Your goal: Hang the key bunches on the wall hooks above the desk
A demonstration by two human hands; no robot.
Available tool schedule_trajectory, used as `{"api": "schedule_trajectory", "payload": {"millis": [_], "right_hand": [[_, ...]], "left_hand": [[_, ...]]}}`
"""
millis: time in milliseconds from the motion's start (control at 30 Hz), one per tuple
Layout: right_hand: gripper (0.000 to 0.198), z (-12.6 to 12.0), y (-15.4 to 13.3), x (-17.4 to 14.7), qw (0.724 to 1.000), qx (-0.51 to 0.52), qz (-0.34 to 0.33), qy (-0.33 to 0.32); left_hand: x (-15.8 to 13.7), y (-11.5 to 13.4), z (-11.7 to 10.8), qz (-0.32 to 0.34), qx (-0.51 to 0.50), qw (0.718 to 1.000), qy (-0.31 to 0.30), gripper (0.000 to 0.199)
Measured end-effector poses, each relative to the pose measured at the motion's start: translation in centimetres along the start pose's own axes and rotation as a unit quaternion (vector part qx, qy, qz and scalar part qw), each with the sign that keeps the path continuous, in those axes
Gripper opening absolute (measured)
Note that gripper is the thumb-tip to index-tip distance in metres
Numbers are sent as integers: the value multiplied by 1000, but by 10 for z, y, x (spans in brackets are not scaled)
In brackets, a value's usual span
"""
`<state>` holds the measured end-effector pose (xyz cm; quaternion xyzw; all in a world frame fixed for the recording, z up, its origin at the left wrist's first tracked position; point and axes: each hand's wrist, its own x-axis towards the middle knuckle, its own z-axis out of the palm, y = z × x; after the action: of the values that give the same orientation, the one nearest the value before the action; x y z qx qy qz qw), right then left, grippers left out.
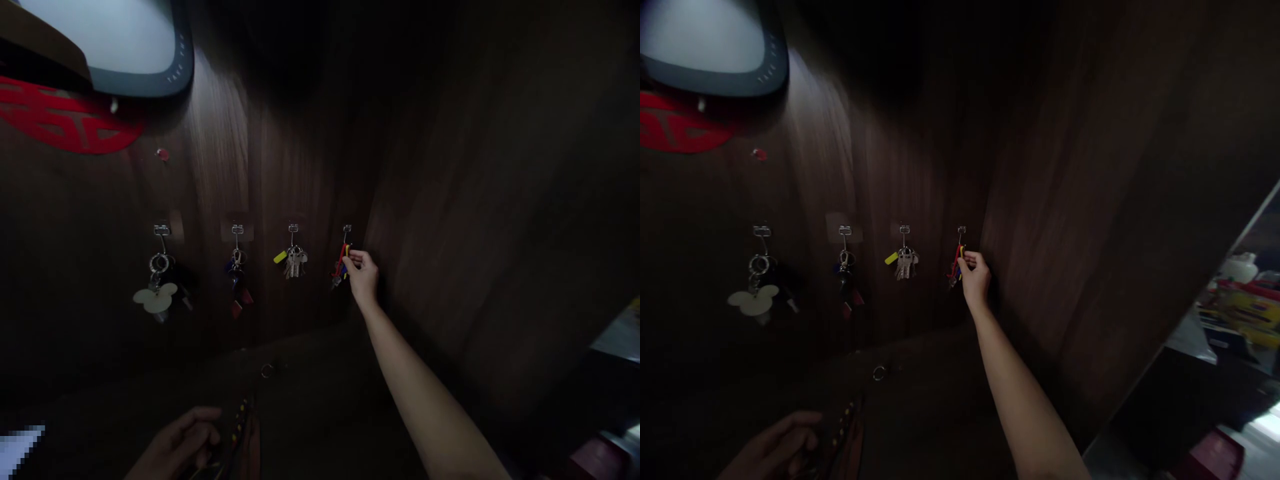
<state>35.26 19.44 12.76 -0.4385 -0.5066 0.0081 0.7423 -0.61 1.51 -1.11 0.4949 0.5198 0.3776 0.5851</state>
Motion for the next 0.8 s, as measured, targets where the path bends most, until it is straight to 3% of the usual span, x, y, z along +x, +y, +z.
{"api": "schedule_trajectory", "payload": {"millis": [167, 433, 667, 800], "right_hand": [[23, -9, -2, -23, 1000, -5, 5, -17], [26, -20, -15, -74, 996, 3, -42, -76], [27, -20, -22, -143, 976, -5, 24, -214], [32, -14, -32, -183, 943, -25, 30, -329]], "left_hand": [[3, -2, -2, 24, 29, 999, 25, 50], [-2, 2, -2, 41, 59, 997, -1, 44], [-8, 9, 0, 56, 92, 994, -12, 38], [-11, 6, 5, 96, 131, 987, -11, 32]]}}
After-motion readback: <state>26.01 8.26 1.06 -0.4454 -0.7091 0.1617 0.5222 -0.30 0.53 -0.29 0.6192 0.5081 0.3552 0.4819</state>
